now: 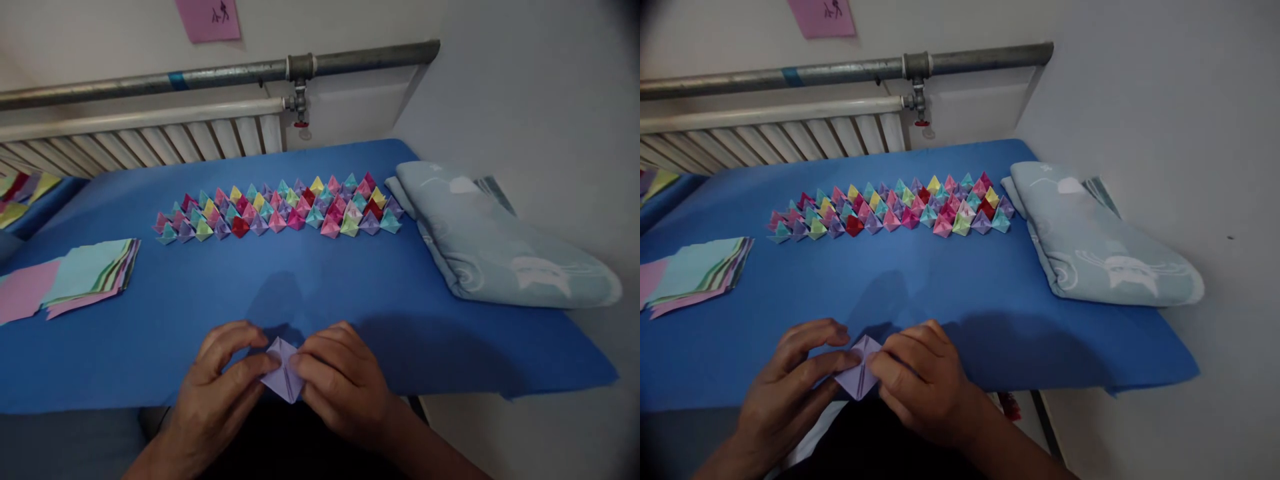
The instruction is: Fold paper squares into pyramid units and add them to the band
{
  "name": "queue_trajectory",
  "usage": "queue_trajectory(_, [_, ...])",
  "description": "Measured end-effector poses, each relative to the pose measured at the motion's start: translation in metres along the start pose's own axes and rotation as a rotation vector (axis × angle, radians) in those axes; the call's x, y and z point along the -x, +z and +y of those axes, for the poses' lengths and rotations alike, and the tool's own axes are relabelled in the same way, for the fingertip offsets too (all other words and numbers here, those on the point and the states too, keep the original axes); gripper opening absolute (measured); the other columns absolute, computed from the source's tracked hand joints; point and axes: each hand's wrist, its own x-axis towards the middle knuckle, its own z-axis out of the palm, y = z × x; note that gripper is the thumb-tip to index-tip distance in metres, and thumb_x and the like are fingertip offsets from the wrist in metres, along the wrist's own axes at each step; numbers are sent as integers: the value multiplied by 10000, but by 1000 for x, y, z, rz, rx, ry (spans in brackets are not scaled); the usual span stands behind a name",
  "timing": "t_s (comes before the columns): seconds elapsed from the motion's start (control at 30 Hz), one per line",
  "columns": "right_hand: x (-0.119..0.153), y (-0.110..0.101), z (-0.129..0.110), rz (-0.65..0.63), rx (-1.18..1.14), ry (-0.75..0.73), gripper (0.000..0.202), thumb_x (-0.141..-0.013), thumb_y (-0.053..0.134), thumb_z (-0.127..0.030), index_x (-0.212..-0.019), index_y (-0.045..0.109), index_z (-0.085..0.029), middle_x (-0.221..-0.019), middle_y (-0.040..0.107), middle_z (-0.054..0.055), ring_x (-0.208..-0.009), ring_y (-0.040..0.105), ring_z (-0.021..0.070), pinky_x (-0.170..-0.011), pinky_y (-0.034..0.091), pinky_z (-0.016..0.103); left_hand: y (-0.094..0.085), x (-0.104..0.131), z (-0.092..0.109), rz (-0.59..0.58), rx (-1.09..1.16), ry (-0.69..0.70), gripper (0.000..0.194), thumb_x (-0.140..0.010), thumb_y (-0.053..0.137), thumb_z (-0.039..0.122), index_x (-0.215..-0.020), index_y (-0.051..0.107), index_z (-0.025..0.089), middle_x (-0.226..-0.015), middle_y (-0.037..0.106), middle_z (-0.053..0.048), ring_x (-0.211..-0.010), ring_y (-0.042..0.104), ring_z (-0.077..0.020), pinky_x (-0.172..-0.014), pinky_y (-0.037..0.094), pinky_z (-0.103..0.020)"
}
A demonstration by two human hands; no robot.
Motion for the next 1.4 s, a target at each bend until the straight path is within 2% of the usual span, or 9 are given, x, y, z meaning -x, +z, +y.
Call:
queue_trajectory(0.17, [2,4,3,-21,35,-4,218,-875,516,-36,-999,613,-186,-896,687,35,-825,588,158,-737,447,325,5,-4,-3,18,-34,95,203,-904,515,68,-1034,609,193,-979,655,-40,-982,585,-197,-848,496,-369])
queue_trajectory(0.33, [6,9,7,-86,110,-6,213,-915,488,-55,-972,635,-198,-920,693,22,-869,571,164,-764,414,326,24,2,-14,-2,-142,116,190,-923,478,72,-995,617,178,-984,688,-67,-983,595,-219,-857,460,-407])
queue_trajectory(0.5, [16,15,10,-301,183,43,216,-927,464,-73,-913,646,-189,-924,692,16,-862,536,169,-761,358,343,41,12,-23,-123,-161,124,223,-948,413,79,-979,625,137,-985,689,-90,-958,603,-214,-871,444,-400])
queue_trajectory(0.6, [20,16,11,-430,186,69,187,-908,485,-86,-900,639,-191,-898,684,21,-865,526,178,-760,335,350,39,18,-23,-190,-123,104,225,-949,424,112,-1053,620,151,-1057,690,-88,-996,608,-212,-921,432,-415])
queue_trajectory(0.67, [19,15,10,-469,176,75,191,-908,474,-85,-916,632,-194,-906,685,26,-875,522,184,-774,329,355,36,22,-21,-206,-108,89,230,-936,459,120,-1105,609,160,-1113,687,-85,-1041,606,-212,-957,416,-419])
queue_trajectory(0.87, [17,13,7,-437,130,136,249,-929,399,-66,-1043,596,-168,-968,671,59,-875,534,184,-783,345,353,35,31,-20,-157,-88,55,198,-926,505,109,-1076,624,161,-1146,694,-80,-1065,623,-212,-957,425,-414])
queue_trajectory(1.13, [18,13,6,-432,152,227,180,-933,456,-115,-974,617,-184,-874,637,32,-760,507,164,-724,325,334,36,30,-19,-116,-45,-11,192,-927,513,121,-1059,639,182,-1058,705,-60,-1003,629,-201,-927,445,-410])
queue_trajectory(1.4, [15,15,7,-331,77,394,123,-948,509,-193,-888,616,-193,-1085,635,84,-944,578,200,-822,380,367,37,26,-21,-102,31,-199,87,-930,543,210,-948,628,203,-971,667,-39,-974,585,-212,-852,435,-387])
